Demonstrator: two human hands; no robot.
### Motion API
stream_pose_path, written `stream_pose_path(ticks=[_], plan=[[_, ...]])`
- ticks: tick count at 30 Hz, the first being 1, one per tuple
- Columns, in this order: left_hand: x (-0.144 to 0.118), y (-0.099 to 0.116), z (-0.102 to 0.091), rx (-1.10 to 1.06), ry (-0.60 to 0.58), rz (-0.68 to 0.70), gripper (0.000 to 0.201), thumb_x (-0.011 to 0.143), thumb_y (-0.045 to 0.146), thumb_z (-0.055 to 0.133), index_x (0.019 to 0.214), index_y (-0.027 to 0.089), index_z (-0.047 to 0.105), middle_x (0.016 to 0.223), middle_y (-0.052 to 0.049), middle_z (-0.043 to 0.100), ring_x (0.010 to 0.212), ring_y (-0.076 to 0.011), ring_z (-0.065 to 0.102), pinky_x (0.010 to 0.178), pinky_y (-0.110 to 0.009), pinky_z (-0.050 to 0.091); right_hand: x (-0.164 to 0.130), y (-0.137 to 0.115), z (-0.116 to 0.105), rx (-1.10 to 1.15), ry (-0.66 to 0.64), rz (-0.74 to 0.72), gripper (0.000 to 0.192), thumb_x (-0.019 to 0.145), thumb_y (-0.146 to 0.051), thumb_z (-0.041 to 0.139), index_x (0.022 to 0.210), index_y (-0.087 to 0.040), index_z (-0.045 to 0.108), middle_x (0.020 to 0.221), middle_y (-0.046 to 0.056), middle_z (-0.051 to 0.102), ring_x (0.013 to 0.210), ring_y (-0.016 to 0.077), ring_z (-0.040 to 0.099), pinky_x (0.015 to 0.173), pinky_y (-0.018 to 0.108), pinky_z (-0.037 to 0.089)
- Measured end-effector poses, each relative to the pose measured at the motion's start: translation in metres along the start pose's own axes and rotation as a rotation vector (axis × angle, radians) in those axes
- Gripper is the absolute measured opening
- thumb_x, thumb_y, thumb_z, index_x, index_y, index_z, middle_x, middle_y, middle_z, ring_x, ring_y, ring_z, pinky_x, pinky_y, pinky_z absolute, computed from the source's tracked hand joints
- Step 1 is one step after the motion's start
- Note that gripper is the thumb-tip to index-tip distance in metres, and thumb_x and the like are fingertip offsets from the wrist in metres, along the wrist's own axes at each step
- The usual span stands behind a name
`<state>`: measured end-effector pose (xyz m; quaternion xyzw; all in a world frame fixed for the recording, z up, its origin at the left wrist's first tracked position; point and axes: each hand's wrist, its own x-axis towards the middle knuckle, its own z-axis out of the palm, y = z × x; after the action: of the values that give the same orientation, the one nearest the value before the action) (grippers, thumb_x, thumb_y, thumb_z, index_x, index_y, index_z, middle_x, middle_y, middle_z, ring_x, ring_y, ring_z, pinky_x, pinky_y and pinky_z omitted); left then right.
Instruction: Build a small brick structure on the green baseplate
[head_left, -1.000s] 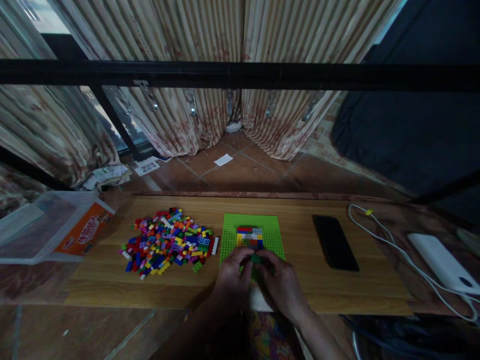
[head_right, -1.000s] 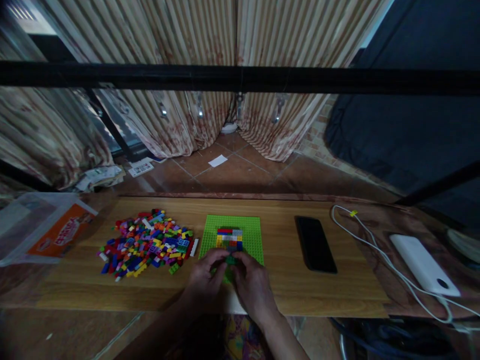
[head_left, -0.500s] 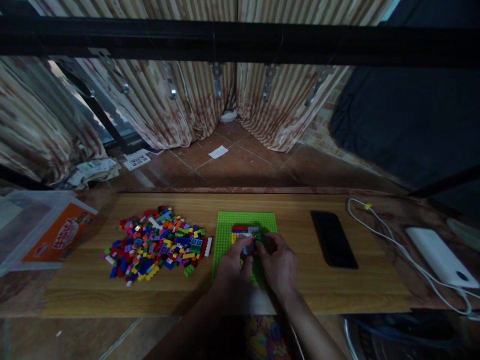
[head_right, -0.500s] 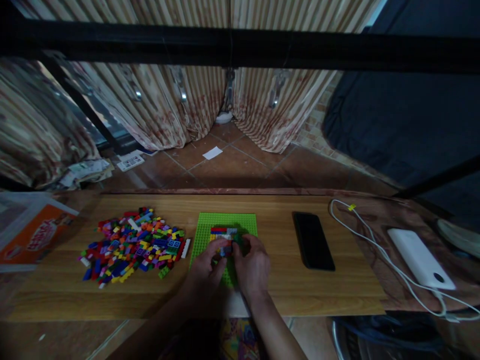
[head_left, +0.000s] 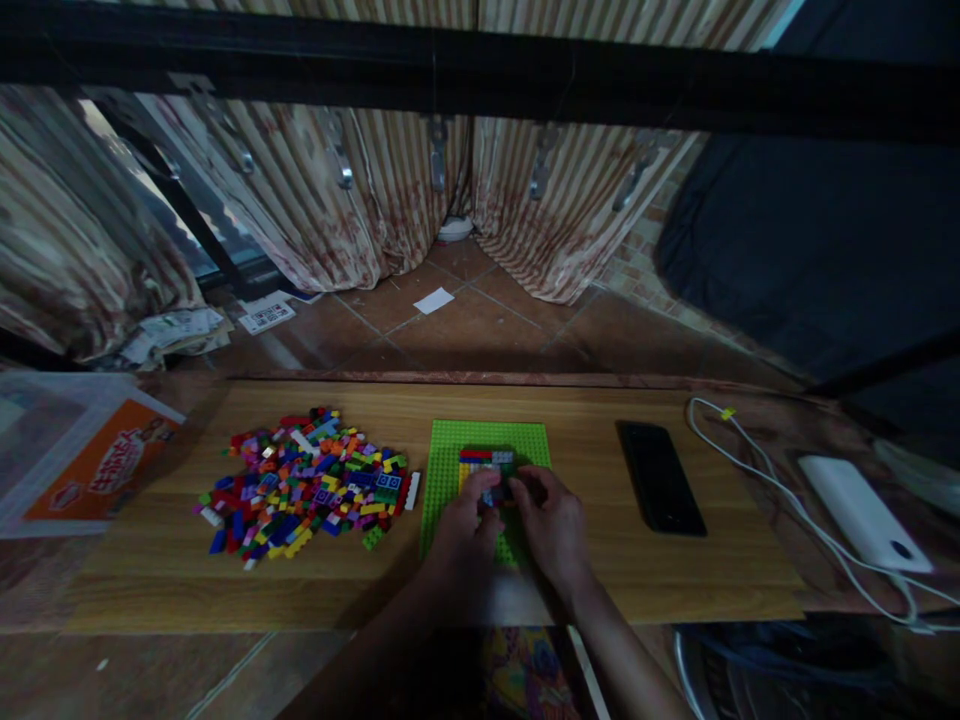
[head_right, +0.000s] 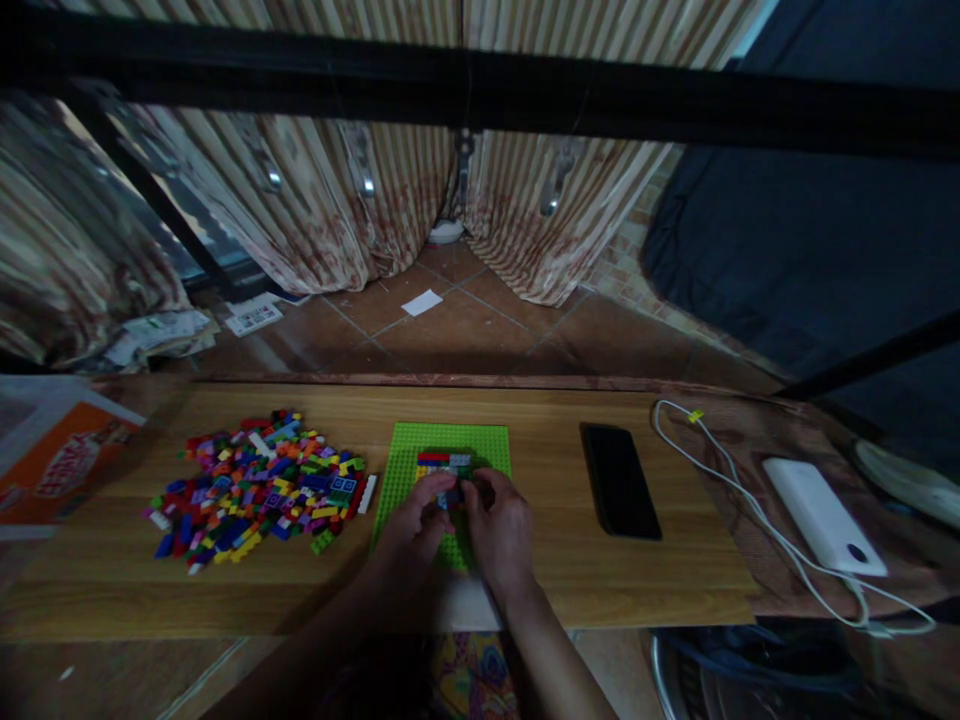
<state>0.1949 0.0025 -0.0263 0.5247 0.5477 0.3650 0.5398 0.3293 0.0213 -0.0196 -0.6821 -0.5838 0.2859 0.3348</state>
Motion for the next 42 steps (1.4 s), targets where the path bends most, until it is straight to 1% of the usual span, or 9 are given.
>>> stream_pose_path(ticks=[4, 6, 14, 17, 23, 29, 34, 39, 42], plan=[[-0.004, 0.003, 0.004, 0.041, 0.018, 0.014, 0.048, 0.079, 0.013, 0.047, 0.126, 0.019, 0.051, 0.128, -0.008, 0.059, 0.104, -0.0203, 0.06, 0.093, -0.034, 0.047, 0.004, 0.0, 0.002, -0.02, 0.008, 0.018, 0.032, 0.082, -0.042, 0.053, 0.096, -0.016, 0.069, 0.09, 0.009, 0.072, 0.077, 0.023, 0.065, 0.071, 0.034, 0.048], [-0.005, 0.006, 0.005, 0.055, 0.014, 0.022, 0.048, 0.08, 0.012, 0.046, 0.127, 0.019, 0.051, 0.129, -0.008, 0.058, 0.108, -0.0209, 0.059, 0.097, -0.035, 0.044, 0.007, 0.0, 0.002, -0.009, 0.005, 0.043, 0.031, 0.081, -0.041, 0.054, 0.093, -0.017, 0.069, 0.089, 0.008, 0.072, 0.077, 0.0229, 0.065, 0.071, 0.033, 0.048], [-0.006, 0.011, 0.002, 0.083, -0.002, -0.008, 0.045, 0.083, 0.013, 0.045, 0.127, 0.02, 0.05, 0.118, -0.007, 0.064, 0.099, -0.0195, 0.062, 0.091, -0.034, 0.046, 0.019, -0.006, 0.0, -0.019, -0.057, 0.145, 0.021, 0.075, -0.038, 0.061, 0.077, -0.019, 0.071, 0.073, 0.006, 0.073, 0.067, 0.021, 0.067, 0.063, 0.03, 0.048], [-0.006, 0.009, 0.002, 0.084, 0.008, -0.009, 0.046, 0.083, 0.013, 0.045, 0.128, 0.02, 0.05, 0.113, -0.006, 0.065, 0.094, -0.0182, 0.062, 0.089, -0.033, 0.047, 0.023, -0.007, -0.001, -0.035, -0.074, 0.143, 0.02, 0.074, -0.037, 0.063, 0.073, -0.019, 0.071, 0.07, 0.005, 0.073, 0.064, 0.0203, 0.067, 0.061, 0.03, 0.047], [-0.009, 0.008, 0.002, 0.087, 0.02, 0.015, 0.048, 0.082, 0.013, 0.046, 0.129, 0.023, 0.05, 0.114, -0.004, 0.065, 0.092, -0.017, 0.062, 0.085, -0.031, 0.047, 0.029, -0.002, -0.003, -0.054, -0.098, 0.132, 0.024, 0.072, -0.042, 0.063, 0.066, -0.02, 0.071, 0.063, 0.003, 0.071, 0.059, 0.0189, 0.065, 0.055, 0.028, 0.044], [-0.013, 0.004, 0.002, 0.081, 0.004, -0.008, 0.048, 0.082, 0.014, 0.048, 0.129, 0.021, 0.049, 0.083, -0.001, 0.066, 0.073, -0.0157, 0.061, 0.07, -0.027, 0.046, 0.037, 0.007, -0.001, -0.123, -0.169, 0.175, 0.027, 0.071, -0.044, 0.065, 0.062, -0.019, 0.069, 0.061, 0.004, 0.07, 0.056, 0.0179, 0.063, 0.051, 0.027, 0.042], [-0.014, 0.003, 0.003, 0.082, 0.003, 0.002, 0.043, 0.082, 0.016, 0.049, 0.125, 0.018, 0.051, 0.077, 0.0, 0.064, 0.069, -0.0155, 0.06, 0.066, -0.026, 0.045, 0.046, 0.008, 0.0, -0.115, -0.232, 0.175, 0.023, 0.069, -0.04, 0.067, 0.058, -0.02, 0.068, 0.053, 0.001, 0.067, 0.048, 0.0145, 0.059, 0.045, 0.023, 0.038], [-0.023, 0.007, -0.001, 0.146, 0.084, -0.001, 0.042, 0.082, 0.018, 0.049, 0.124, 0.017, 0.052, 0.075, 0.0, 0.064, 0.066, -0.0157, 0.061, 0.065, -0.027, 0.047, 0.05, 0.002, -0.004, -0.131, -0.245, 0.114, 0.025, 0.069, -0.039, 0.068, 0.052, -0.02, 0.066, 0.047, 0.0, 0.064, 0.044, 0.0135, 0.057, 0.044, 0.023, 0.037], [-0.036, 0.005, -0.011, 0.259, 0.189, 0.047, 0.042, 0.083, 0.017, 0.048, 0.124, 0.018, 0.053, 0.087, -0.004, 0.068, 0.075, -0.0177, 0.064, 0.072, -0.031, 0.05, 0.042, 0.001, -0.011, -0.146, -0.2, 0.056, 0.03, 0.074, -0.046, 0.064, 0.061, -0.019, 0.069, 0.058, 0.003, 0.069, 0.055, 0.0172, 0.063, 0.052, 0.026, 0.043]])
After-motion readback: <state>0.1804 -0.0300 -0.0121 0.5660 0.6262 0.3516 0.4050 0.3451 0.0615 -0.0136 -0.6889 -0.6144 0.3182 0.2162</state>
